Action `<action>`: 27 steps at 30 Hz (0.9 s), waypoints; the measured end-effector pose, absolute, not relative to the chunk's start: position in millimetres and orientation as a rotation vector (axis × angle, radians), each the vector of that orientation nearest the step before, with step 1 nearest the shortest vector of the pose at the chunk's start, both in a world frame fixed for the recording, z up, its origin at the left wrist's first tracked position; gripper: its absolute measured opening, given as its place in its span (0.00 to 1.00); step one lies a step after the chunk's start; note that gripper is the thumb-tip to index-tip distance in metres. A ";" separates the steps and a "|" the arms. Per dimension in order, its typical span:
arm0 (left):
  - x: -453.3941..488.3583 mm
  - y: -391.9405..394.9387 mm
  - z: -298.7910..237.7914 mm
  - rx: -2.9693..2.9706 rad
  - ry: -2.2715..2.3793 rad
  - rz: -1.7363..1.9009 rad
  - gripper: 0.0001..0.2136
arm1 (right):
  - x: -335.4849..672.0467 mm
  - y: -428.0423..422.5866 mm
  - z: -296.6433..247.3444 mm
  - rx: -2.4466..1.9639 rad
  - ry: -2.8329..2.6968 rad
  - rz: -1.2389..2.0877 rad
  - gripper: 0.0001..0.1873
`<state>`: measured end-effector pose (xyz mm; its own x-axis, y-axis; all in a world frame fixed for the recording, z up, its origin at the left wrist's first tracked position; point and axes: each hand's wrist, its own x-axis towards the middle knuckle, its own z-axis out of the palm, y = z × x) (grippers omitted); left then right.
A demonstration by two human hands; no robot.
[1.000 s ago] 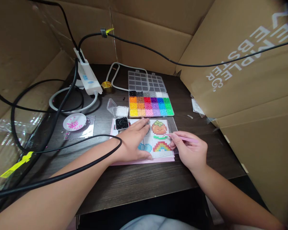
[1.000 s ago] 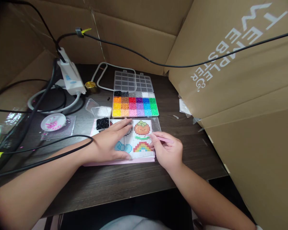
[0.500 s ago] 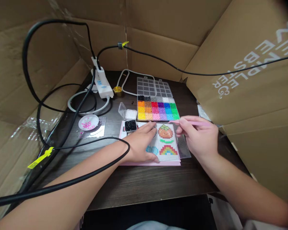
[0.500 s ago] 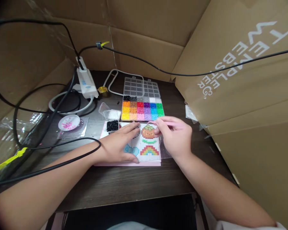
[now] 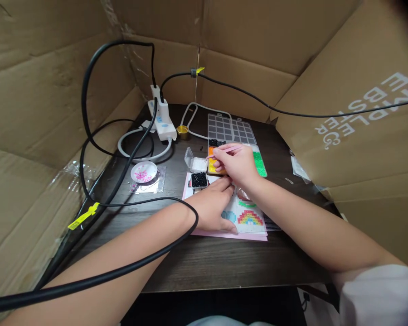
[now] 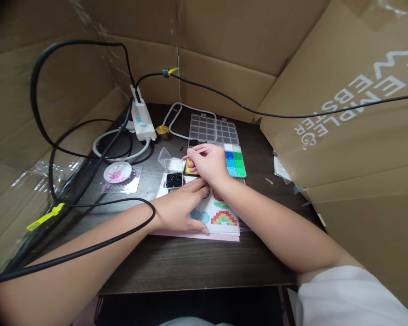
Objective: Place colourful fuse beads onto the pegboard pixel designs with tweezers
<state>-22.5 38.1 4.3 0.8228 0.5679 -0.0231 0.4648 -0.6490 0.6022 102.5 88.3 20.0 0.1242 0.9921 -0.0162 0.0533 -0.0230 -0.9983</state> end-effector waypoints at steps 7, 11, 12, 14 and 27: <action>-22.2 38.0 4.7 2.407 0.755 0.181 0.47 | 104.0 87.5 15.2 -1.374 -1.128 1.093 0.09; -21.6 38.1 4.2 2.423 0.774 0.137 0.49 | 112.0 82.8 18.7 -1.349 -1.128 1.069 0.11; -21.5 38.0 4.3 2.428 0.780 0.119 0.50 | 116.2 80.7 20.2 -1.341 -1.130 1.065 0.12; -21.5 37.8 4.6 2.429 0.796 0.079 0.50 | 128.1 73.7 22.8 -1.318 -1.122 1.040 0.15; -21.6 39.0 2.4 2.378 0.818 0.094 0.51 | 185.5 -57.6 -7.9 -1.519 -1.121 0.447 0.10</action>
<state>-21.6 39.0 2.4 0.8060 0.5782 -0.1265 0.5346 -0.6194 0.5750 185.5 -57.6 -7.9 0.4738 0.8303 0.2936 0.4009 0.0935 -0.9113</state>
